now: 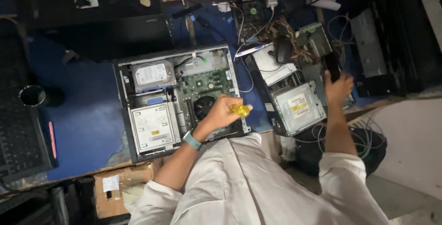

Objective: The person works on an open desktop computer case on a workbench, using a screwdriver to unscrew components from the motherboard. They remove a cooling fan and a heatsink from the board, set parts aside, and continue unscrewing fasteners on the board.

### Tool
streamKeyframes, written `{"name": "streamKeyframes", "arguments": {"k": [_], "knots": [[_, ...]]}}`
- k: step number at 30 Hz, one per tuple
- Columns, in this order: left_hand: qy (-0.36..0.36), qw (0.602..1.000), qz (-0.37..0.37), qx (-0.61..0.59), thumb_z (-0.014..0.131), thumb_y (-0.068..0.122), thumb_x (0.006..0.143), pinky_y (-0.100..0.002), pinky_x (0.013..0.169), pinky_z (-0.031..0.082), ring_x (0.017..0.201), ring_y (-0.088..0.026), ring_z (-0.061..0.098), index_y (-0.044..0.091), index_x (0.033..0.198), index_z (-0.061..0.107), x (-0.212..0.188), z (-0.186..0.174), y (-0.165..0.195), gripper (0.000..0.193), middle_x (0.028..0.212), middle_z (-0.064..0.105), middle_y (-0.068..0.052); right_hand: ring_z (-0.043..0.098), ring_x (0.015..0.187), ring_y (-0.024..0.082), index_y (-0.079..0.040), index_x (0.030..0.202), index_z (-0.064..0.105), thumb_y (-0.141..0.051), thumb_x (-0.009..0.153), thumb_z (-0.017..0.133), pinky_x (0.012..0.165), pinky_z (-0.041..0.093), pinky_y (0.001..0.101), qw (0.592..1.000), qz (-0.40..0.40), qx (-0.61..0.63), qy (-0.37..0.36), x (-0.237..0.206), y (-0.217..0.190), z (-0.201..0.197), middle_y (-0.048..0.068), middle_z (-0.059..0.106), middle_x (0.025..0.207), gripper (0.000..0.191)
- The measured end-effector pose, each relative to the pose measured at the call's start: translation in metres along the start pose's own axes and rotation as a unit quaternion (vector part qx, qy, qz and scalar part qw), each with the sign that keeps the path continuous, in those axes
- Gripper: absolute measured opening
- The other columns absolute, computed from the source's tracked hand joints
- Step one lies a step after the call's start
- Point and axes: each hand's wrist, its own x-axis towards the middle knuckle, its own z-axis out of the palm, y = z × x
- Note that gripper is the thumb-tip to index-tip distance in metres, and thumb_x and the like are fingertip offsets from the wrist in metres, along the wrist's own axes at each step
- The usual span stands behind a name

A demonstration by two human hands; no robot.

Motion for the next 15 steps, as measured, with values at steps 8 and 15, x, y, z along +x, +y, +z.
{"name": "streamKeyframes", "arguments": {"k": [8,15], "knots": [[0.050,0.999,-0.008,-0.016,0.077,0.027,0.096,-0.033,0.051,0.026,0.056,-0.009,0.030,0.003,0.063,0.041,0.002,-0.012,-0.008,0.055,0.057,0.032,-0.002,0.033,0.140,0.046,-0.009,0.139,0.060,-0.075,0.097,0.054,0.117,0.020,0.0640,0.997,0.073,0.005,-0.033,-0.009,-0.026,-0.003,0.022,0.043,0.146,0.078],[0.079,0.996,-0.007,-0.034,0.075,0.027,0.097,-0.031,0.051,0.031,0.056,-0.006,0.036,0.005,0.065,0.047,0.005,-0.014,-0.010,0.048,0.057,0.040,0.002,0.035,0.128,0.056,0.001,0.130,0.064,-0.074,0.100,0.061,0.107,0.021,0.0721,0.998,0.013,-0.025,0.053,-0.003,-0.020,0.008,0.033,0.040,0.141,0.081]]}}
